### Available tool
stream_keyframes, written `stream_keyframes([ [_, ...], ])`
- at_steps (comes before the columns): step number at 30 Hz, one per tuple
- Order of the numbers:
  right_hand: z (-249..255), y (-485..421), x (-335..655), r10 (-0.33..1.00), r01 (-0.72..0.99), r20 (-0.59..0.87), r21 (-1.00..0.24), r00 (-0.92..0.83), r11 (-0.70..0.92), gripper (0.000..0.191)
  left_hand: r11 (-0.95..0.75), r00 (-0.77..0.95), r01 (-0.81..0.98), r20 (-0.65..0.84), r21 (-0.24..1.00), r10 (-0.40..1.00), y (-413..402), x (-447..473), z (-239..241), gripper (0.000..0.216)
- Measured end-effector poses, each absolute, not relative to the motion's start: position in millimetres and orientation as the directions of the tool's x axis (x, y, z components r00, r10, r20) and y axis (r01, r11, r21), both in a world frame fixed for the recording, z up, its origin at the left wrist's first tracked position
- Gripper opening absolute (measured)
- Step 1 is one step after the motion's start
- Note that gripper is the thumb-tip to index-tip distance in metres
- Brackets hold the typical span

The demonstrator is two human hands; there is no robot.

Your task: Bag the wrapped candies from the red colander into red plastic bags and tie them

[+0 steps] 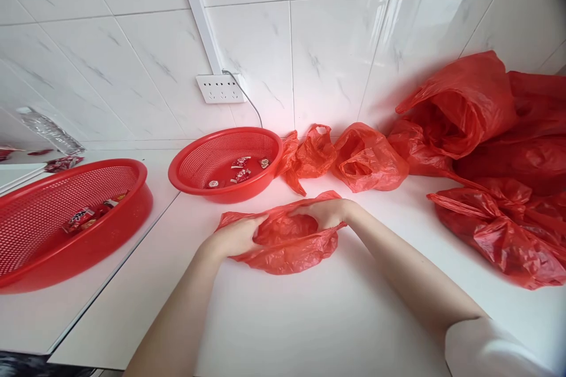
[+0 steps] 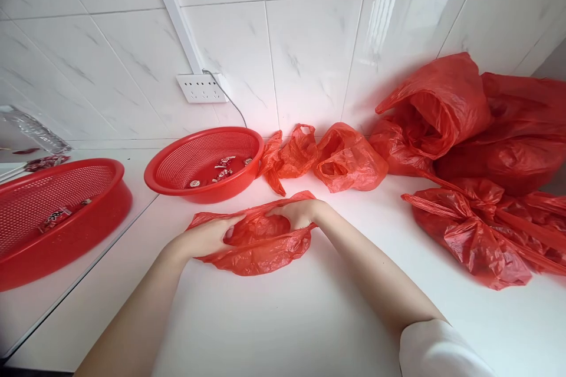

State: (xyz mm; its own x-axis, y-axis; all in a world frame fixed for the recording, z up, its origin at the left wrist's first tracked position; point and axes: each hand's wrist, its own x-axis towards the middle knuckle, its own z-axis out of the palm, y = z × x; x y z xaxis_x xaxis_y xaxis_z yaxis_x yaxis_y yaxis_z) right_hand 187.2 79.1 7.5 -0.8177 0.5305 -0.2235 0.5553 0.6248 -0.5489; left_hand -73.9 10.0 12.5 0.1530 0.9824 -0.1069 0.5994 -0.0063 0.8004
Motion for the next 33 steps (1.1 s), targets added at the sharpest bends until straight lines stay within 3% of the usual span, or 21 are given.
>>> stream_keyframes([
  [2,16,78,186,0.551,0.554,-0.194,-0.552,-0.812,0.623,0.067,0.059,0.227,0.456,-0.18,0.888,0.957,12,-72,22,0.038],
  [4,27,74,184,0.57,0.531,-0.127,-0.565,-0.812,0.631,0.055,0.182,0.146,0.179,-0.209,0.967,0.967,16,-74,33,0.043],
  [6,39,68,183,0.562,0.472,-0.04,-0.593,-0.826,0.652,0.043,0.308,-0.012,-0.107,-0.311,0.945,0.95,21,-81,41,0.062],
  [9,53,56,182,0.499,0.365,0.037,-0.636,-0.866,0.68,0.029,0.46,-0.085,-0.323,-0.509,0.827,0.857,33,-96,42,0.077],
  [12,59,45,180,0.515,0.451,-0.081,-0.609,-0.853,0.652,0.026,0.492,-0.032,-0.458,-0.566,0.741,0.824,42,-103,34,0.068],
  [15,62,39,178,0.618,0.692,-0.314,-0.388,-0.721,0.609,0.024,0.383,0.001,-0.605,-0.48,0.698,0.877,45,-100,26,0.035],
  [17,64,38,179,0.68,0.772,-0.371,-0.227,-0.632,0.594,0.02,0.27,-0.068,-0.644,-0.405,0.715,0.912,44,-96,23,0.024],
  [19,66,38,181,0.724,0.794,-0.333,-0.18,-0.604,0.58,0.017,0.168,-0.175,-0.617,-0.342,0.769,0.923,43,-91,20,0.021],
  [22,68,38,186,0.734,0.759,-0.208,-0.268,-0.647,0.594,0.017,0.093,-0.244,-0.566,-0.274,0.819,0.93,40,-85,17,0.017],
  [28,71,38,188,0.691,0.627,0.052,-0.376,-0.721,0.682,0.015,0.018,-0.164,-0.481,-0.11,0.876,0.98,28,-71,23,0.007],
  [33,68,42,183,0.664,0.522,0.33,-0.426,-0.671,0.739,0.014,0.049,-0.074,-0.408,-0.086,0.912,0.993,17,-58,27,0.014],
])
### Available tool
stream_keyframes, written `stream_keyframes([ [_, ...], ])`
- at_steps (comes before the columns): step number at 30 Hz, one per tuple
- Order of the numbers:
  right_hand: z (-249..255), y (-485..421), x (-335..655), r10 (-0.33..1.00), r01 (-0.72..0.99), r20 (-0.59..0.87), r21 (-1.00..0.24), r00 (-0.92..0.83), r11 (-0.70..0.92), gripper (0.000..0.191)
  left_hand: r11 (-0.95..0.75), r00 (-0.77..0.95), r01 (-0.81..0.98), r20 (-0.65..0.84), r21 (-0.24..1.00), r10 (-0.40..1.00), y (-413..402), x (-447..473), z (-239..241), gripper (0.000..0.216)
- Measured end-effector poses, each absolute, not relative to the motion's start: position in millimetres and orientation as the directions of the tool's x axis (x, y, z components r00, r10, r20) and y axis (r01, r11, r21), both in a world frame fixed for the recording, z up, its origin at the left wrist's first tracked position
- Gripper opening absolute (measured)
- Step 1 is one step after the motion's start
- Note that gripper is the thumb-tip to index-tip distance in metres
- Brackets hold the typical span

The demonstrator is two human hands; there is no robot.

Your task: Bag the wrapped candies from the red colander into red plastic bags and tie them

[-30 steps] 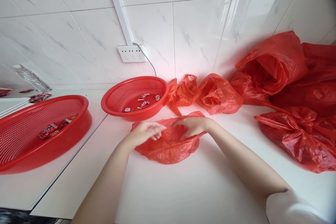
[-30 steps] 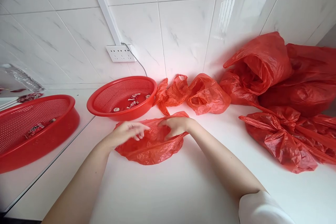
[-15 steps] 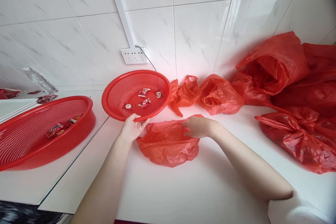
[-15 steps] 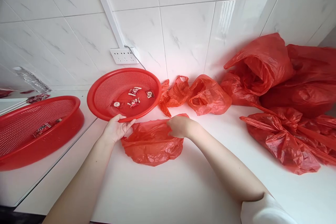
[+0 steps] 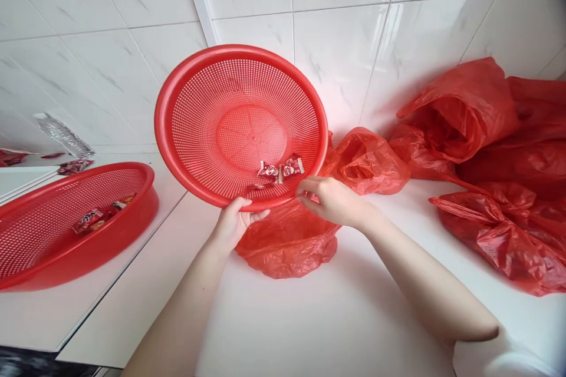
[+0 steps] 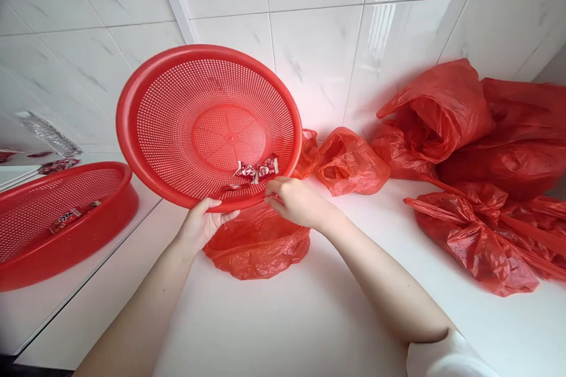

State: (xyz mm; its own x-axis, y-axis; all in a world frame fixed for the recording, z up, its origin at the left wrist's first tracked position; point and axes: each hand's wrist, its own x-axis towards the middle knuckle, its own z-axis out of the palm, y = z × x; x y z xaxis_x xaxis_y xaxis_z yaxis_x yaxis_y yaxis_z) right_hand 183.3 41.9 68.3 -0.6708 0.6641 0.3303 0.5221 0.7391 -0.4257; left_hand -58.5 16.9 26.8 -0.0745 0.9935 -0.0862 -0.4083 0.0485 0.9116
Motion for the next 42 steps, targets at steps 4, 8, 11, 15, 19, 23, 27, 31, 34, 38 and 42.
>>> stream_keyframes([
  [4,61,49,180,0.653,0.566,0.474,-0.332,-0.591,0.754,0.015,0.07,-0.05,-0.36,-0.094,0.93,0.994,10,-46,27,0.006],
  [8,51,57,177,0.72,0.736,0.485,-0.205,-0.497,0.646,0.036,0.061,-0.032,-0.328,-0.075,0.943,0.997,3,-37,26,0.008],
  [11,46,62,177,0.775,0.774,0.408,-0.215,-0.483,0.596,0.047,0.079,-0.012,-0.29,-0.087,0.954,0.996,1,-36,23,0.008],
  [15,45,65,179,0.788,0.733,0.344,-0.306,-0.51,0.607,0.043,0.082,-0.027,-0.264,-0.092,0.961,0.995,2,-36,22,0.009],
  [19,50,59,180,0.756,0.613,0.321,-0.446,-0.571,0.652,0.036,0.036,-0.102,-0.272,-0.066,0.962,0.993,5,-38,22,0.01],
  [23,51,51,177,0.658,0.482,0.23,-0.519,-0.717,0.706,0.024,0.009,-0.125,-0.291,-0.047,0.957,0.991,12,-46,18,0.01],
  [27,49,48,174,0.641,0.488,0.203,-0.494,-0.74,0.72,0.027,0.021,-0.128,-0.301,-0.062,0.953,0.99,17,-52,14,0.01],
  [31,49,49,174,0.599,0.459,0.207,-0.469,-0.773,0.754,0.018,0.02,-0.141,-0.306,-0.067,0.952,0.988,17,-49,14,0.011],
  [34,49,50,174,0.569,0.425,0.301,-0.427,-0.765,0.798,0.018,0.025,-0.126,-0.307,-0.066,0.951,0.99,14,-43,16,0.013],
  [38,44,52,171,0.557,0.387,0.404,-0.429,-0.726,0.816,0.036,0.07,-0.027,-0.28,-0.081,0.957,0.996,6,-33,19,0.019],
  [42,36,53,166,0.545,0.374,0.357,-0.447,-0.758,0.813,0.057,0.086,0.042,-0.25,-0.078,0.965,0.996,-2,-25,18,0.02],
])
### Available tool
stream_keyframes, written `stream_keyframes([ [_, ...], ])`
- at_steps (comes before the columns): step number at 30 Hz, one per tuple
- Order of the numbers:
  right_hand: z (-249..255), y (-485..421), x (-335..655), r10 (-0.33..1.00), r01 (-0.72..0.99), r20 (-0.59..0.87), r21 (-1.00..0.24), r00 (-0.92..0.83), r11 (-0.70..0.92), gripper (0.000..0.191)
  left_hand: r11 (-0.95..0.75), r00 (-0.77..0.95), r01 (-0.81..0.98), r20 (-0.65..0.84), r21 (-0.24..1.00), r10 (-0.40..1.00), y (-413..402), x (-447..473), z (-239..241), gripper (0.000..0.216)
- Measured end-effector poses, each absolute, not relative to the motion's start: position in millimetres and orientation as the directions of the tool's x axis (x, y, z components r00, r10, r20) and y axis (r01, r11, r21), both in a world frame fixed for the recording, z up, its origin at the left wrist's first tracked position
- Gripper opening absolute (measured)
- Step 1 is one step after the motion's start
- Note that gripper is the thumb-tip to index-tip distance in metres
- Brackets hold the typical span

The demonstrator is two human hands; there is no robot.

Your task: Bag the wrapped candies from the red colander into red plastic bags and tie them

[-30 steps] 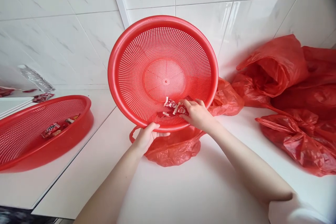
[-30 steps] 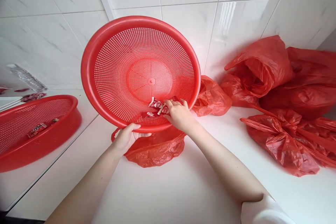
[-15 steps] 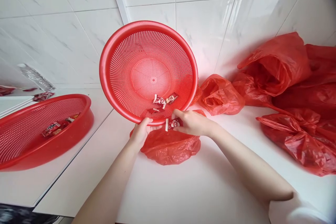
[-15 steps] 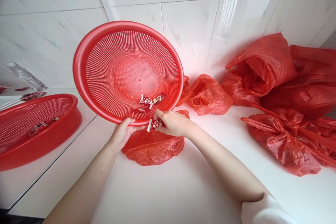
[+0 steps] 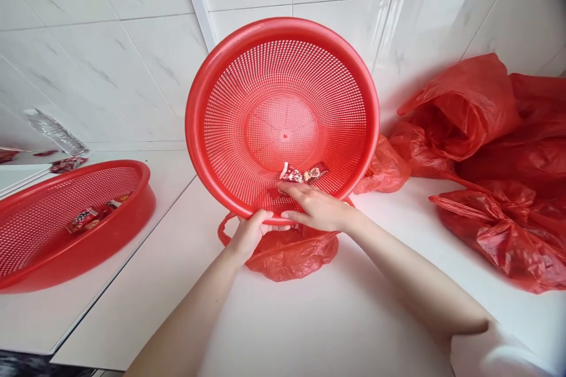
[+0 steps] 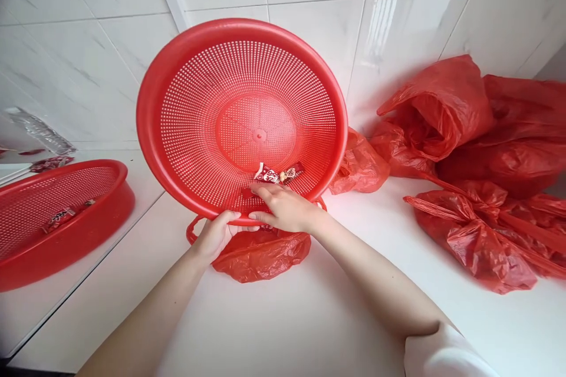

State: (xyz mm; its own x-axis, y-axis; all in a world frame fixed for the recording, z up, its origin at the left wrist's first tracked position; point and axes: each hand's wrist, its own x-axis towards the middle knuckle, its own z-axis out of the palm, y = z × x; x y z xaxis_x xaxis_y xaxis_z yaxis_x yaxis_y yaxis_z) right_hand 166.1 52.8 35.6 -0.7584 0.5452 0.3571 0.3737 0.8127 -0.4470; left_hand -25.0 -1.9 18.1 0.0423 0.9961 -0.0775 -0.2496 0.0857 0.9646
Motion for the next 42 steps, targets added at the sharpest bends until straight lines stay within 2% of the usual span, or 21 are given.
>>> stream_keyframes([
  [2,35,53,165,0.534,0.358,0.351,-0.455,-0.769,0.815,0.052,0.077,0.05,-0.246,-0.067,0.966,0.997,-3,-24,17,0.021],
  [7,43,53,167,0.543,0.338,0.359,-0.496,-0.759,0.8,0.027,0.043,0.023,-0.234,-0.039,0.971,0.999,1,-28,17,0.028],
  [10,48,51,170,0.577,0.339,0.347,-0.548,-0.739,0.764,0.022,0.008,-0.065,-0.235,-0.024,0.972,0.998,6,-33,16,0.029],
  [13,48,50,171,0.561,0.329,0.331,-0.548,-0.759,0.769,0.019,-0.015,-0.127,-0.237,-0.015,0.971,0.992,10,-38,15,0.025],
  [16,46,51,169,0.553,0.345,0.315,-0.523,-0.772,0.779,0.018,-0.008,-0.143,-0.242,-0.028,0.97,0.989,12,-42,14,0.018],
  [18,45,53,169,0.57,0.368,0.353,-0.495,-0.742,0.787,0.021,-0.019,-0.137,-0.245,-0.016,0.969,0.99,12,-42,14,0.015],
  [23,40,63,170,0.677,0.622,0.461,-0.293,-0.574,0.726,0.026,0.006,-0.087,-0.233,-0.027,0.972,0.996,7,-38,16,0.005],
  [26,34,69,172,0.75,0.744,0.423,-0.223,-0.509,0.63,0.033,0.052,0.012,-0.213,-0.051,0.976,0.999,2,-32,19,0.008],
  [28,32,71,172,0.771,0.757,0.365,-0.22,-0.521,0.616,0.034,0.051,0.04,-0.214,-0.043,0.976,0.998,-2,-30,20,0.012],
  [33,32,73,174,0.748,0.66,0.321,-0.352,-0.581,0.664,0.031,0.036,0.051,-0.223,-0.025,0.974,0.998,-2,-31,16,0.013],
  [37,33,71,174,0.69,0.505,0.424,-0.474,-0.587,0.721,0.031,0.03,-0.017,-0.246,-0.036,0.969,0.999,3,-34,15,0.011],
  [40,36,66,171,0.597,0.35,0.53,-0.496,-0.602,0.794,0.014,0.011,-0.076,-0.301,-0.036,0.954,0.996,5,-35,18,0.014],
  [42,39,61,170,0.531,0.28,0.535,-0.48,-0.657,0.831,0.006,0.008,-0.084,-0.342,-0.039,0.94,0.996,6,-35,20,0.017],
])
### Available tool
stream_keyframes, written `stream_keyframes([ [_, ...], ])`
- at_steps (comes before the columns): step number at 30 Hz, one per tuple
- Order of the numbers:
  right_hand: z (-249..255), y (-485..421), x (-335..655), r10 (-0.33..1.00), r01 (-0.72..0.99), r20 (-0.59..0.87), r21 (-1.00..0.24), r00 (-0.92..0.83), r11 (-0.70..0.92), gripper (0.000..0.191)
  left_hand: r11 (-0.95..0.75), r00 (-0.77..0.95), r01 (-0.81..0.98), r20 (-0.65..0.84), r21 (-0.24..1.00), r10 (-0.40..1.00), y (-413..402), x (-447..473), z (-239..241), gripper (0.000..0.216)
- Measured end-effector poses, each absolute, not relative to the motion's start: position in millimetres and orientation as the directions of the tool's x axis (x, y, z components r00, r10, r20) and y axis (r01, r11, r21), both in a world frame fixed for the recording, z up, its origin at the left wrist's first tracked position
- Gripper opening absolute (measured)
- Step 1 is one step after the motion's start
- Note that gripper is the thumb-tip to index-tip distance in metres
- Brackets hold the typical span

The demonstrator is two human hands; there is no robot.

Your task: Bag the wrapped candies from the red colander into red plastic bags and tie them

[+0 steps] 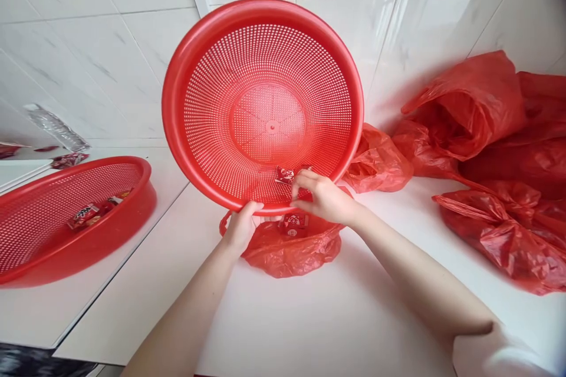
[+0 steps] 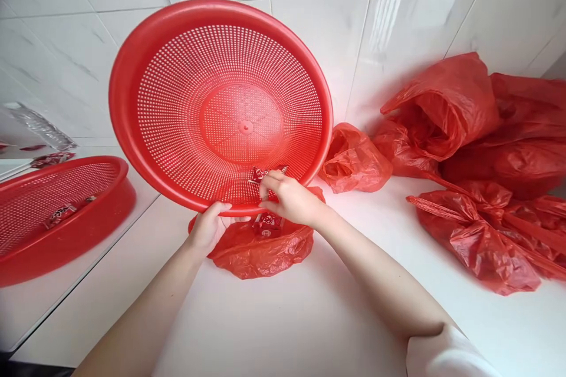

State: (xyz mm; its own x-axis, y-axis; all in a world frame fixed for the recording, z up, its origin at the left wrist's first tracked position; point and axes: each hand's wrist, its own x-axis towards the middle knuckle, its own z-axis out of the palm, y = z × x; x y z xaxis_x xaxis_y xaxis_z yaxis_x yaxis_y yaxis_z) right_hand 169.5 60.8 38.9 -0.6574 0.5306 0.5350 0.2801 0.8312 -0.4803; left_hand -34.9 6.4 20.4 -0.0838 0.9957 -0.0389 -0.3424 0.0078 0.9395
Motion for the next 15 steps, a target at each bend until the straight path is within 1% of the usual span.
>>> stream_keyframes([
  [3,43,54,168,0.465,0.242,0.462,-0.463,-0.755,0.853,0.012,0.027,-0.051,-0.377,-0.05,0.926,0.997,7,-34,24,0.02],
  [6,45,52,168,0.446,0.242,0.45,-0.44,-0.774,0.865,0.02,0.058,-0.024,-0.385,-0.072,0.921,0.997,7,-34,23,0.018],
  [8,44,53,167,0.468,0.27,0.482,-0.423,-0.741,0.865,0.022,0.057,-0.03,-0.384,-0.075,0.921,0.997,8,-34,21,0.017],
  [10,40,55,167,0.527,0.358,0.496,-0.4,-0.69,0.844,0.026,0.059,-0.025,-0.375,-0.074,0.925,0.997,7,-34,18,0.016],
  [11,38,56,167,0.57,0.426,0.486,-0.381,-0.662,0.82,0.033,0.068,-0.008,-0.368,-0.076,0.927,0.997,7,-33,16,0.016],
  [13,32,58,167,0.658,0.563,0.432,-0.341,-0.617,0.753,0.056,0.091,0.034,-0.35,-0.084,0.933,0.996,6,-31,14,0.016],
  [15,28,59,167,0.704,0.627,0.359,-0.32,-0.613,0.71,0.074,0.1,0.044,-0.331,-0.091,0.938,0.995,4,-29,13,0.015],
])
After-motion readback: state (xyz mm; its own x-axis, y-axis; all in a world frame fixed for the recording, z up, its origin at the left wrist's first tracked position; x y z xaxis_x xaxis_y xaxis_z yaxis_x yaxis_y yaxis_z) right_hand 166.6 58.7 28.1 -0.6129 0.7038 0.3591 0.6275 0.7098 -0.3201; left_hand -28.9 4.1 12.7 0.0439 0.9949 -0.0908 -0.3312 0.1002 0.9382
